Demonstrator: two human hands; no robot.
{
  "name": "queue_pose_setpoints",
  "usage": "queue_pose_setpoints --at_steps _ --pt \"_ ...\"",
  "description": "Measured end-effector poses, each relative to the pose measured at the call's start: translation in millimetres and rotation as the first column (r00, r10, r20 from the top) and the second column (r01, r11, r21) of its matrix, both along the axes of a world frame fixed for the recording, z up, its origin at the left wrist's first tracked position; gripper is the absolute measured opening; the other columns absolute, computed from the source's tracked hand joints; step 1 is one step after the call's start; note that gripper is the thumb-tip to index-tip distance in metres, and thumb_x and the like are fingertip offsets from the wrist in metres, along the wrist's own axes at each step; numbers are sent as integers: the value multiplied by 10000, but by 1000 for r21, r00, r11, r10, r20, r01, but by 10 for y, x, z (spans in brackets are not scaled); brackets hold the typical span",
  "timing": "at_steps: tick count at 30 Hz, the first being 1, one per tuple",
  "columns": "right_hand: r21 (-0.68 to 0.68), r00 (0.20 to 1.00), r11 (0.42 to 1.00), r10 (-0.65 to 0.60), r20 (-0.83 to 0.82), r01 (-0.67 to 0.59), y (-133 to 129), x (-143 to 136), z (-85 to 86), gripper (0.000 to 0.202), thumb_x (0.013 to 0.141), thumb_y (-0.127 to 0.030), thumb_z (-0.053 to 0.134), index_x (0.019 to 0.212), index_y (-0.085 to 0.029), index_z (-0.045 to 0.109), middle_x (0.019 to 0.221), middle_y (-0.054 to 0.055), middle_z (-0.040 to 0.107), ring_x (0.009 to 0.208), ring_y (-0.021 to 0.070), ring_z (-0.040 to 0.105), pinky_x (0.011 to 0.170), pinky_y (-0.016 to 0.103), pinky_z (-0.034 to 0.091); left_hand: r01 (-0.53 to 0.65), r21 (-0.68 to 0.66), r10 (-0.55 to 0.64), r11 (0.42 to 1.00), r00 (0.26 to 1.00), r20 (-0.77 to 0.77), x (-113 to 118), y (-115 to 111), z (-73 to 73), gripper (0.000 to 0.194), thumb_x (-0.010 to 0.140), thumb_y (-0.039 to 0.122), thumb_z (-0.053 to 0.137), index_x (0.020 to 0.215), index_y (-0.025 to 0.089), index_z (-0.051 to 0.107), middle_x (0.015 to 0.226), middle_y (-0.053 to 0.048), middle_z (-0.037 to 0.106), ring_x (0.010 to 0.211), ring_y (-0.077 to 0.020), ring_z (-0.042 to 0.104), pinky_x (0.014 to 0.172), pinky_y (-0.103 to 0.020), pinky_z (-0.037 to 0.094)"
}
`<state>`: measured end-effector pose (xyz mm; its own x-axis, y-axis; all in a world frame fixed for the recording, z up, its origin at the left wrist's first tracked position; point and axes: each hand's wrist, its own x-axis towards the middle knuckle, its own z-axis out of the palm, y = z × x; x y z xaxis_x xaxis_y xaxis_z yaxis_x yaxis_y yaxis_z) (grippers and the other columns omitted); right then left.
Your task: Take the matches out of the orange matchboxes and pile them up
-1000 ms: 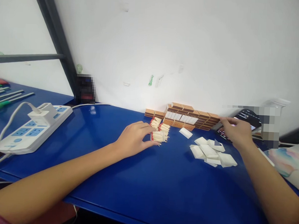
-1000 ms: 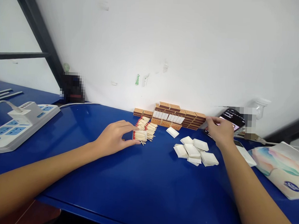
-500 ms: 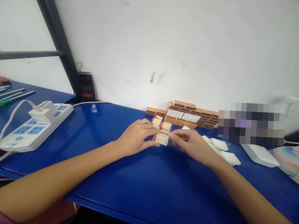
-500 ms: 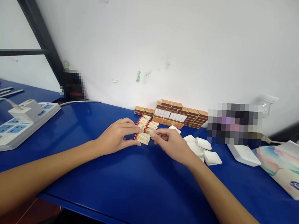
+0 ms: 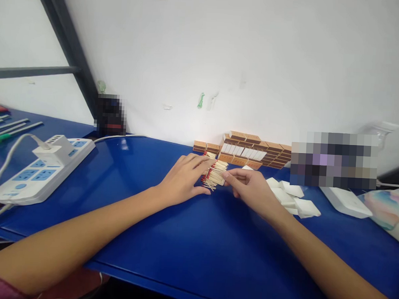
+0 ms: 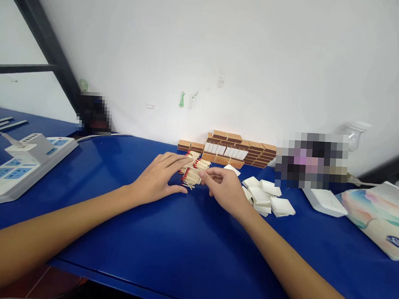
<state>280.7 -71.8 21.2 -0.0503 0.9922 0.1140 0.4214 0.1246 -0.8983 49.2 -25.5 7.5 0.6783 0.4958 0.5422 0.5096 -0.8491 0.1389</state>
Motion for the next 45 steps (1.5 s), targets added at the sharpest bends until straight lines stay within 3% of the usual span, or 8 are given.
queue_pose_setpoints --at_steps 4,14,20,27,45 --pt "59 1000 998 -15 25 14 39 1 -51 550 831 -703 716 903 -159 765 771 77 753 484 126 554 463 271 481 -21 57 23 998 998 -51 80 1 -29 864 853 410 846 1555 207 385 1546 -159 518 1401 -341 482 1099 -499 409" --pt "196 978 980 -63 198 23 90 23 -160 407 910 -576 685 949 -179 768 830 70 785 621 187 659 550 305 508 -71 84 76 994 995 -61 109 62 -37 714 899 401 799 1485 182 454 1490 -148 568 1339 -335 514 1017 -464 416" --pt "402 922 916 -157 353 2 81 29 -149 224 916 -417 694 920 -208 773 746 31 768 591 174 637 586 302 493 -62 87 66 994 996 -53 96 59 -47 703 899 395 798 1480 182 464 1480 -150 576 1339 -337 514 1032 -476 414" --pt "544 865 831 -186 465 -113 67 52 -183 184 955 -355 655 985 -199 747 775 33 761 586 165 619 606 304 493 -53 81 58 995 997 -53 86 58 -49 644 912 350 778 1468 193 494 1473 -151 576 1354 -346 501 1054 -494 411" --pt "661 753 693 -263 604 -288 36 101 -182 191 1030 -303 591 1081 -193 740 872 45 768 670 171 669 648 301 482 -26 37 26 999 1000 6 65 60 -67 752 855 394 845 1487 232 470 1477 -128 582 1366 -327 500 1080 -494 405"
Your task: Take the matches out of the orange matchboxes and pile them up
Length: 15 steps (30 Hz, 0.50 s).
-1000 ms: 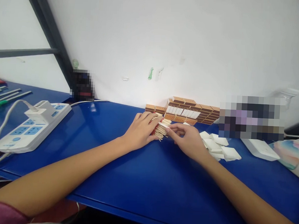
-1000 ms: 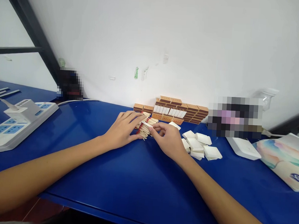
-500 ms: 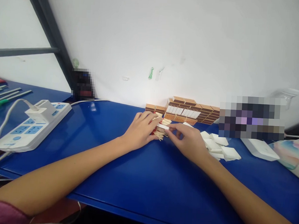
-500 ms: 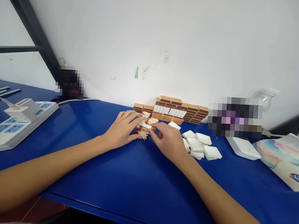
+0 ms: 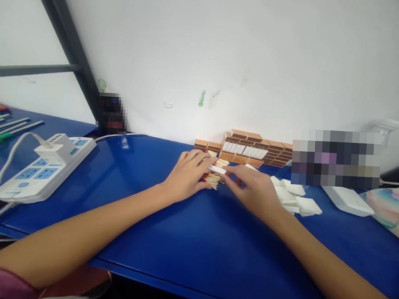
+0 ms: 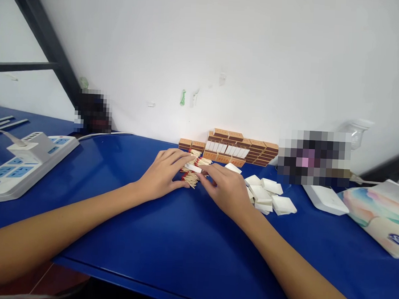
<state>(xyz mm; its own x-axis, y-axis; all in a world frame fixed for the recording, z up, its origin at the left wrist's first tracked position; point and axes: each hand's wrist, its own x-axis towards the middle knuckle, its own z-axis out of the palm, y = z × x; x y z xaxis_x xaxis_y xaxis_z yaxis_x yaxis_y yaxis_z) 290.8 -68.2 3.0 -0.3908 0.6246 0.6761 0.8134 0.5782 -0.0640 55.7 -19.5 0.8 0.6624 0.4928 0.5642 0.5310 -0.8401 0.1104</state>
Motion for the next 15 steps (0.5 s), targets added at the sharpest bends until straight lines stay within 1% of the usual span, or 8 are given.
queue_pose_setpoints --at_steps 6,12,15 --pt "-4 1000 1000 22 -8 -22 -12 26 14 202 1030 -299 591 1117 -193 739 853 45 760 668 172 668 649 305 496 0 16 0 1000 1000 -11 -24 -8 -17 742 846 423 848 1459 202 492 1458 -131 594 1358 -325 504 1077 -483 406" --pt "2 998 998 58 16 -58 -19 35 11 200 1040 -287 575 1147 -209 725 962 67 791 765 185 714 705 313 530 -1 27 2 1000 1000 -21 -33 -23 -16 738 857 442 836 1463 205 488 1453 -130 593 1349 -329 505 1069 -481 405" --pt "-6 997 997 77 22 -77 -9 39 0 194 1034 -285 587 1144 -203 724 972 68 792 750 184 704 692 315 531 -11 31 12 999 1000 -26 -36 -33 -6 724 871 453 820 1456 187 487 1450 -140 595 1343 -332 507 1073 -481 404"
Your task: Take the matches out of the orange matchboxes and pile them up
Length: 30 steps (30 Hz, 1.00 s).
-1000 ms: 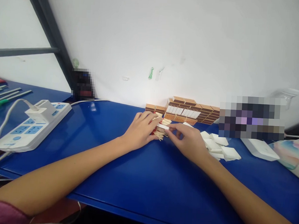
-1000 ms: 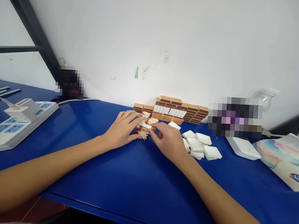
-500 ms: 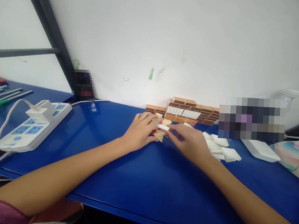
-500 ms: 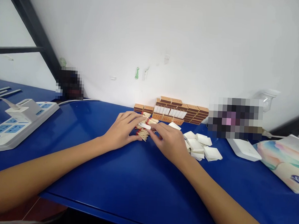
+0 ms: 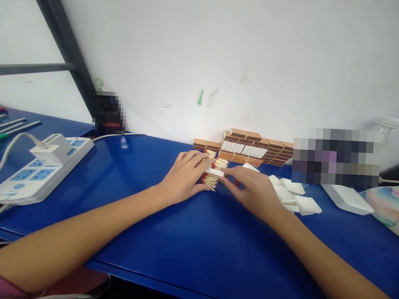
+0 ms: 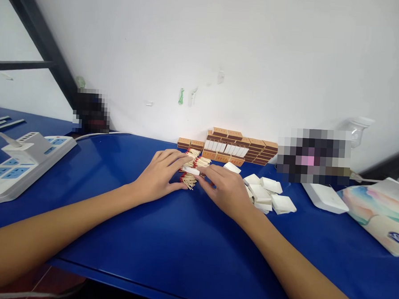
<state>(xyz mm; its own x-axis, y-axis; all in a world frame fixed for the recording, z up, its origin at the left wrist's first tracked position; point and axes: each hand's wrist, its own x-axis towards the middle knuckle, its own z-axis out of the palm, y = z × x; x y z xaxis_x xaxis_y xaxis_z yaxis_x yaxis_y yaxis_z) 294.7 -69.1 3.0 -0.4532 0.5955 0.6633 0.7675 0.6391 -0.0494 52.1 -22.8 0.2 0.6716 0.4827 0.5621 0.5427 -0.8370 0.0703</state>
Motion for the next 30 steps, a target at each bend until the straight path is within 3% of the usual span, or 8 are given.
queue_pose_setpoints --at_steps 4,11,15,18,20,23,26,30 --pt "35 999 998 -49 -8 49 6 43 54 186 1030 -281 594 1118 -194 733 883 51 774 680 170 674 661 311 515 -14 6 14 1000 1000 3 -8 -21 -7 697 904 467 783 1458 172 482 1446 -139 600 1341 -329 507 1089 -487 396" --pt "132 982 977 -155 -109 169 12 259 296 159 1000 -306 634 1039 -217 758 731 21 720 586 160 624 593 313 482 -37 7 37 999 999 -23 31 -85 -15 678 937 444 746 1481 159 460 1482 -146 574 1364 -330 489 1108 -496 387" --pt "83 956 962 -243 -164 259 24 398 391 186 982 -366 643 995 -226 766 758 46 743 608 191 644 602 344 487 -62 11 62 998 997 -50 11 -82 -7 696 936 471 739 1489 154 459 1493 -155 560 1379 -339 477 1113 -497 380" --pt "-37 919 942 -334 -208 334 56 518 431 214 951 -402 660 981 -217 763 752 52 747 618 205 649 612 351 489 -77 18 78 997 994 -73 -47 -80 21 706 922 528 736 1465 149 491 1465 -157 575 1332 -340 509 1078 -492 400" --pt "-136 906 919 -389 -164 370 89 619 445 233 941 -420 646 924 -215 756 743 52 739 634 211 649 618 350 476 -87 17 89 996 990 -111 -91 -83 73 633 934 572 699 1387 150 565 1362 -147 635 1203 -321 576 993 -460 442" --pt "-216 905 881 -422 44 421 145 788 445 297 940 -443 591 806 -218 731 782 66 733 671 225 637 617 352 429 -118 58 126 991 977 -170 -155 -84 212 530 961 610 635 1218 147 664 1118 -121 705 1010 -289 622 864 -405 460" --pt "-225 880 853 -434 192 470 196 919 412 338 951 -448 533 786 -220 720 830 75 728 703 230 624 618 353 396 -166 47 173 985 950 -261 -229 -63 390 471 976 607 610 1047 151 707 934 -90 716 858 -253 645 760 -360 444" --pt "-179 822 806 -531 205 565 254 987 318 386 980 -464 485 826 -211 733 876 92 718 749 244 634 619 355 392 -243 -86 182 966 880 -438 -379 -10 581 484 911 655 658 836 180 705 807 -76 707 677 -216 616 604 -315 352"
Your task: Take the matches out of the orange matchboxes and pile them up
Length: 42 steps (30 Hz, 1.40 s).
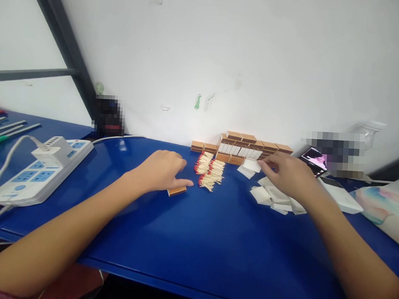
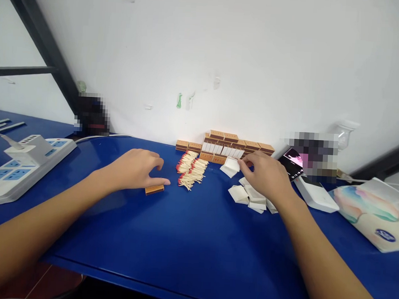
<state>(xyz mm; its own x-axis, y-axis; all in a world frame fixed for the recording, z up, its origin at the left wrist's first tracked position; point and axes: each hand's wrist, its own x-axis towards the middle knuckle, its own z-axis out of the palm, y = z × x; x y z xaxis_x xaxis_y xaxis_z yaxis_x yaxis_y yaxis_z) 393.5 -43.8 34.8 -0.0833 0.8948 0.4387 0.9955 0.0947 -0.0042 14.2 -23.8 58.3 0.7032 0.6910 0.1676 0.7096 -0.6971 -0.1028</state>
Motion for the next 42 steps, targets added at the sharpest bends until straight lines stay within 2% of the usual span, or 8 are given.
queue_pose_setpoints --at_steps 4,7,14,18,22,25,34,42 --pt "-29 997 1000 -8 80 10 26 21 -74 469 1023 -457 417 869 -185 766 903 132 697 856 294 655 691 398 447 -82 -253 76 964 997 -33 -148 38 100 597 720 805 710 685 210 686 683 -61 688 637 -223 614 570 -305 337" --pt "36 996 999 27 80 -30 2 -11 -63 449 1030 -446 426 931 -182 775 932 143 697 921 315 657 733 421 474 -122 -406 108 906 993 -56 -203 42 142 538 622 743 784 724 221 704 741 -49 719 615 -205 617 527 -294 339" --pt "120 954 979 188 -234 -164 -182 -512 51 374 989 -479 546 827 -200 735 835 103 721 773 250 643 683 386 466 36 -404 8 914 994 107 -131 6 184 214 742 435 750 755 225 713 735 -3 723 647 -180 642 559 -291 395" --pt "-143 587 928 94 -804 -344 -409 -1014 63 495 949 -652 570 1007 -188 733 845 81 744 610 178 608 495 305 453 180 -146 -116 973 923 366 14 -64 117 247 810 426 748 914 201 735 871 -26 750 775 -194 677 715 -321 472" --pt "-234 295 842 -94 -951 -486 -590 -1329 26 659 814 -683 742 1234 -182 661 802 37 713 525 134 541 385 250 404 217 28 -200 976 837 509 152 -129 -42 367 849 531 773 957 186 712 903 -47 744 830 -208 679 777 -339 490" --pt "-203 206 850 -114 -972 -486 -596 -1337 -21 587 804 -648 776 1152 -181 705 705 8 659 543 129 529 396 228 392 283 137 -313 949 810 497 209 -145 -165 449 858 620 770 928 183 698 872 -39 748 808 -199 680 791 -346 486" --pt "-164 299 808 16 -954 -566 -541 -1256 -65 441 907 -612 688 1063 -215 800 743 6 674 470 91 437 421 252 345 386 169 -416 907 753 510 273 -189 -313 625 839 638 779 1239 175 656 1110 -93 763 1018 -250 718 919 -400 548" --pt "-129 258 809 29 -966 -573 -541 -1276 -70 420 897 -556 728 1136 -210 736 967 55 767 514 86 513 417 237 360 435 102 -416 895 728 546 282 -188 -337 616 880 506 798 1405 248 604 1242 -88 716 1111 -245 683 981 -415 556"
